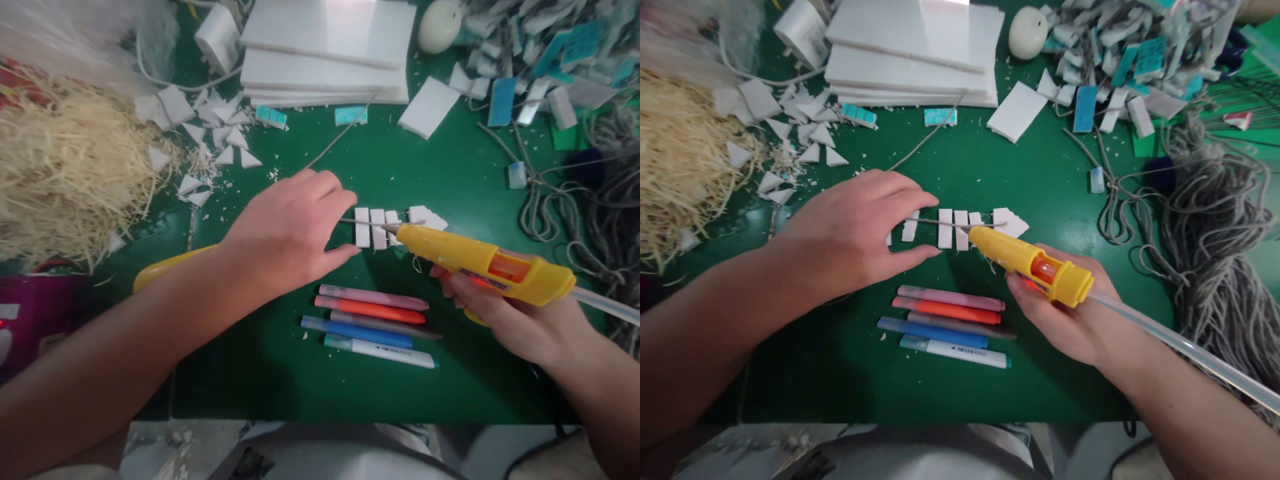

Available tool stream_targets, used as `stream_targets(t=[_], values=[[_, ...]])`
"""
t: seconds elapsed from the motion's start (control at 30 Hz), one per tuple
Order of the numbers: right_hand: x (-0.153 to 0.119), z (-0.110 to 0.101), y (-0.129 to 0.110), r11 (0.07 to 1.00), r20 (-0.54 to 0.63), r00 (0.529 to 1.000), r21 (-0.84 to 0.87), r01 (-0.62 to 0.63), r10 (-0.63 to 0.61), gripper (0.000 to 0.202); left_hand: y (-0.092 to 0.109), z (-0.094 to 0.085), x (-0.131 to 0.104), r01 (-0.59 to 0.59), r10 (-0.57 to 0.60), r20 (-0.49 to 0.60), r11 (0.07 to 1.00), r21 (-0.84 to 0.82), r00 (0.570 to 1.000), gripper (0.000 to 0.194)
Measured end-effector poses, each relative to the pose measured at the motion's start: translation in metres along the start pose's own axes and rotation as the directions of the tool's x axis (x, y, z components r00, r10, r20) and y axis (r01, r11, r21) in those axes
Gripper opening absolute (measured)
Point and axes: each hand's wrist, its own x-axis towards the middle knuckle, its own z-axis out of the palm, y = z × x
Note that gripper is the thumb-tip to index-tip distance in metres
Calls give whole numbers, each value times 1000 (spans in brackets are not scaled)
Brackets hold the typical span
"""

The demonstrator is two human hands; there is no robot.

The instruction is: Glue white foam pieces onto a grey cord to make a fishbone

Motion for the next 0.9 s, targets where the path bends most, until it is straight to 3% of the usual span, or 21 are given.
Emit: stream_targets(t=[0.13, 0.27, 0.63, 0.8, 0.9], values=[[-2, -5, 9, 1000, 43, 999, -22, 6, -5, 35, 7, 6, 8, -28, 25, -44, 998, -54, 999, 41], [-3, -10, 19, 999, 82, 997, -41, 9, -6, 37, 13, 3, 12, -3, 3, -6, 1000, -28, 1000, 33], [-3, -14, 24, 998, 103, 994, -55, 22, -16, 37, -1, -5, 2, 1, -2, 35, 999, 51, 999, 42], [-2, -9, 17, 999, 75, 997, -41, 18, -14, 39, -7, -20, -6, 104, -121, 106, 983, 154, 987, 42], [-1, -5, 13, 1000, 42, 999, -13, 20, -19, 41, -11, -30, -10, 200, -241, 228, 961, 192, 943, 46]])
